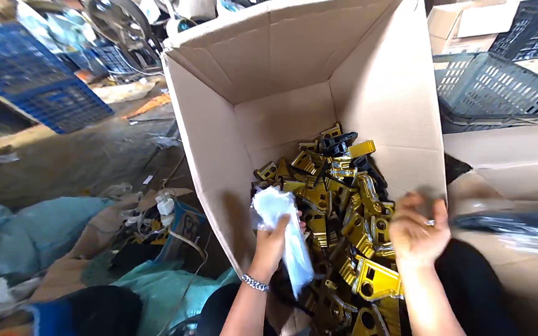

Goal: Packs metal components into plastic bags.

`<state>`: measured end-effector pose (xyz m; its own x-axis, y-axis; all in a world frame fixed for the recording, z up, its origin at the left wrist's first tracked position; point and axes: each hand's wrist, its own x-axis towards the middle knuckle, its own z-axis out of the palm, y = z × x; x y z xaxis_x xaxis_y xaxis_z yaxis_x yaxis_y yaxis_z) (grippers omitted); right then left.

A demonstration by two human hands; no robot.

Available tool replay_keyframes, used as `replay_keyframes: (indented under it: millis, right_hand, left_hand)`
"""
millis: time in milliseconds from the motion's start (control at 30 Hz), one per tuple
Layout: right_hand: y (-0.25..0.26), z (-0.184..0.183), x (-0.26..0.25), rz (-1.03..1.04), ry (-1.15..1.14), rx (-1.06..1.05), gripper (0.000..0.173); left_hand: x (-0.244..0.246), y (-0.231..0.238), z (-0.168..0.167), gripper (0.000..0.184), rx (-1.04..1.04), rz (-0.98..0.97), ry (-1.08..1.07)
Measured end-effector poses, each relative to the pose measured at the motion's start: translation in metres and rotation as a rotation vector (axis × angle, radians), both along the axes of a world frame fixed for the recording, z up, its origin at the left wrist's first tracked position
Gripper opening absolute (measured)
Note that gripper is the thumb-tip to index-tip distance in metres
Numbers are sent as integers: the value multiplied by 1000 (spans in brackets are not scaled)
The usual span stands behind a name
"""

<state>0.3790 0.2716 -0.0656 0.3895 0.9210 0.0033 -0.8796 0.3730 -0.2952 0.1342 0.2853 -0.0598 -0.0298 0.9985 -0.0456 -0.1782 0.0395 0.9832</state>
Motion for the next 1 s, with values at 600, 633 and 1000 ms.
replay_keyframes:
  millis: [600,633,1000]
  right_hand:
    - [-7,-16,-62,574,-1257,-233,30]
    - [-5,-12,-65,590,-1414,-142,32]
    - [101,-40,-45,746,-1850,-847,72]
  left_hand:
    - [3,-4,1,36,-86,-297,121]
    - [6,-9,3,38,-128,-361,75]
    - [-20,23,-9,39,256,225,318]
